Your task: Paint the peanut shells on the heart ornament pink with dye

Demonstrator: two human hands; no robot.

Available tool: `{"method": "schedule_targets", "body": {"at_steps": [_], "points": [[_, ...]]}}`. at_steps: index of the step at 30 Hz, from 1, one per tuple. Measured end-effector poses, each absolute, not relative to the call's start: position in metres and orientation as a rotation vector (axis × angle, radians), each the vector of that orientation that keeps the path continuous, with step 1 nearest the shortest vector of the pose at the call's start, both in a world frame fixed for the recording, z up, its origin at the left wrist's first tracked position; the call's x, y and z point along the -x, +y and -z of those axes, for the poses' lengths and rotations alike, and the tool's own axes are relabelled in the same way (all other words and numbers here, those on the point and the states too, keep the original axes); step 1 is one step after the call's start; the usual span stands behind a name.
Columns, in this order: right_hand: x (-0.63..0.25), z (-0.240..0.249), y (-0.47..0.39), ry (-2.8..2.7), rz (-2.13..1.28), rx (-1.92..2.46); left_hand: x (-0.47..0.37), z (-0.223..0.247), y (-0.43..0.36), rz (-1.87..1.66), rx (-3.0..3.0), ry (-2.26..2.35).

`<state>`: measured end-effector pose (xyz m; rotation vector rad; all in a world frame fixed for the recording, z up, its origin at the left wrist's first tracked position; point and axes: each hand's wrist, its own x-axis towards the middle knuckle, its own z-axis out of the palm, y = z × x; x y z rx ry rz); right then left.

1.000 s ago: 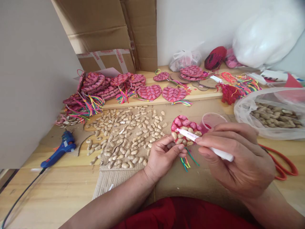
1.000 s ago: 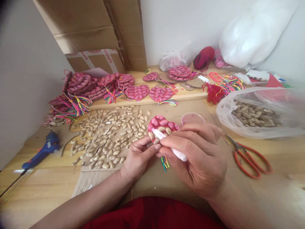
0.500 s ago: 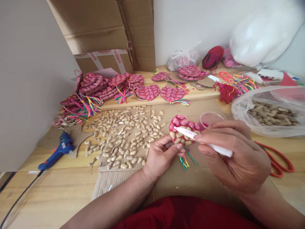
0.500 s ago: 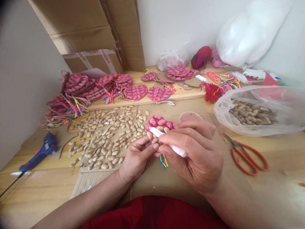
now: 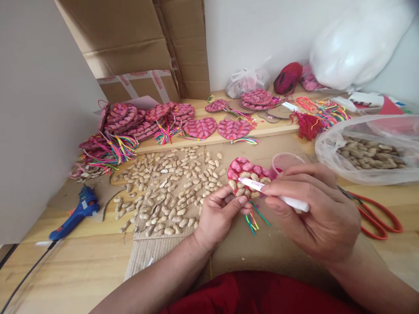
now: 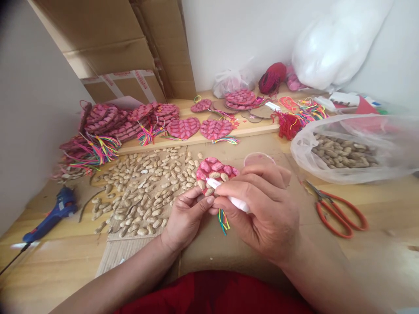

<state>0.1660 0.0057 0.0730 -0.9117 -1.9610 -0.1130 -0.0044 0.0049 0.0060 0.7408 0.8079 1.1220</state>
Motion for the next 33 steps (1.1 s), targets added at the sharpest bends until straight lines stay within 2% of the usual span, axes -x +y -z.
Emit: {"method": "schedule_targets", "body": {"at_steps": [33], "points": [[-0.1657,-0.0718,0.0123,-1.896,-0.003,0.835,0.0059,-0.0048,0.006,-1.14,-0.721,0.749]]}}
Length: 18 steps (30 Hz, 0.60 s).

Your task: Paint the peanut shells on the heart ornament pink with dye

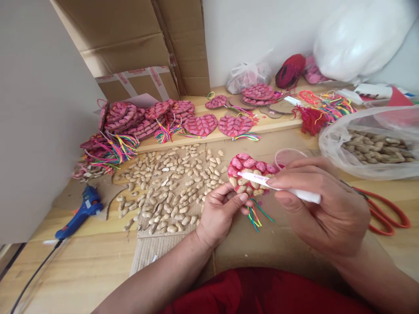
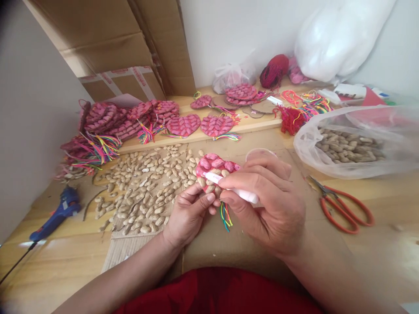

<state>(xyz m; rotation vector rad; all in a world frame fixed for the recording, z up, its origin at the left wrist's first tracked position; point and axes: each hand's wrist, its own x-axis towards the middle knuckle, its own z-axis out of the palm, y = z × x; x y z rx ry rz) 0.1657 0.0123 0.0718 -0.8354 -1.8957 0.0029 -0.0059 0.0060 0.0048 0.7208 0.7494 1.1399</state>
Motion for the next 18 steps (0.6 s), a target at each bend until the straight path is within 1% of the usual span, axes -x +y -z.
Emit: {"method": "schedule_targets", "body": {"at_steps": [18], "points": [[-0.1677,-0.0698,0.012,-1.885,-0.016,0.858,0.007,-0.0034,0.0055,-1.128,-0.69,0.738]]}}
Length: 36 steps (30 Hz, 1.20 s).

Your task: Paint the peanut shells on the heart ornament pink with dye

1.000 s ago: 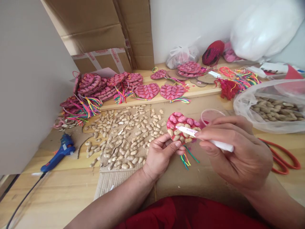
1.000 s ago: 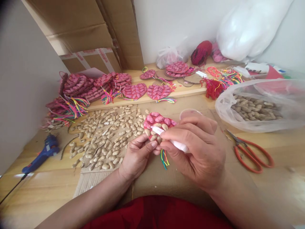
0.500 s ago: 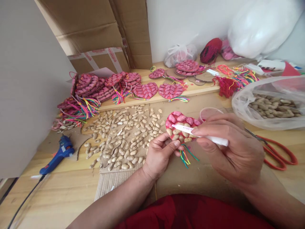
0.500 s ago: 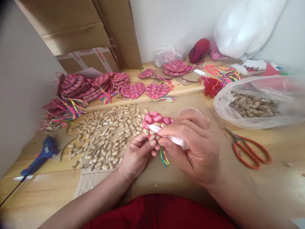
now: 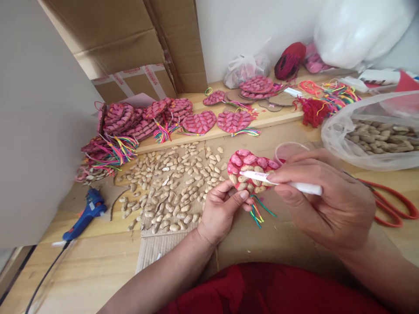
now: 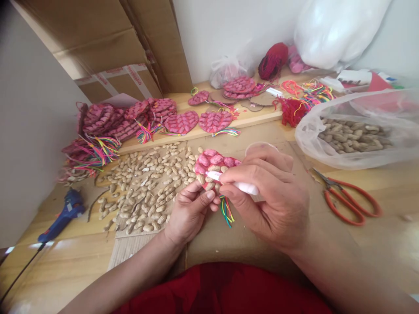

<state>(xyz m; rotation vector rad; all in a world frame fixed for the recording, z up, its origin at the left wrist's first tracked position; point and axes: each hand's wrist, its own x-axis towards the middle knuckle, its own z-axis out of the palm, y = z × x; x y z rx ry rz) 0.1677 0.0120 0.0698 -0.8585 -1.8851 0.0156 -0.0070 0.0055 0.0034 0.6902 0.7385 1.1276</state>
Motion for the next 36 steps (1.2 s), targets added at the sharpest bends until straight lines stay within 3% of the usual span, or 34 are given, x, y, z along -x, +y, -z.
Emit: {"method": "schedule_targets", "body": {"at_steps": [36], "points": [[-0.1647,-0.0681,0.0091,-1.862,0.042,0.938,0.0056,-0.0083,0.007,-1.129,-0.622,0.692]]}}
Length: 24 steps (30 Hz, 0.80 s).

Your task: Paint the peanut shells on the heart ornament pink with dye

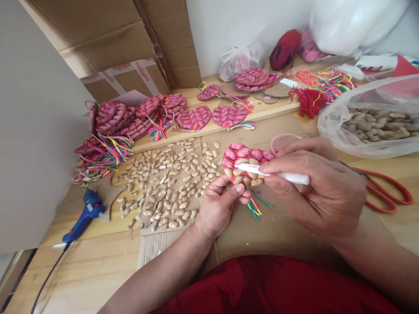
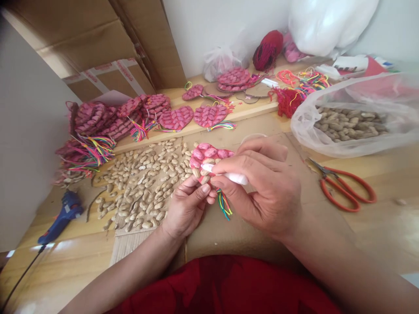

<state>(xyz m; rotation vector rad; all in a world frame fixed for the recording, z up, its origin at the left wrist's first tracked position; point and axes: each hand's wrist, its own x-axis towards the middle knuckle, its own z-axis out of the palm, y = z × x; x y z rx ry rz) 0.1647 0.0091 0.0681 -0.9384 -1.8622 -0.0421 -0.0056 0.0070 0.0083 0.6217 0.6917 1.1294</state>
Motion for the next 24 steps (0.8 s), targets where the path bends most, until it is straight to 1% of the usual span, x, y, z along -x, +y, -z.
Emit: {"method": "schedule_targets", "body": {"at_steps": [24], "points": [[-0.1644,-0.0666,0.0095,-1.837,0.053,0.981,0.0056,-0.0073,0.0072,-1.131,-0.642,0.694]]}}
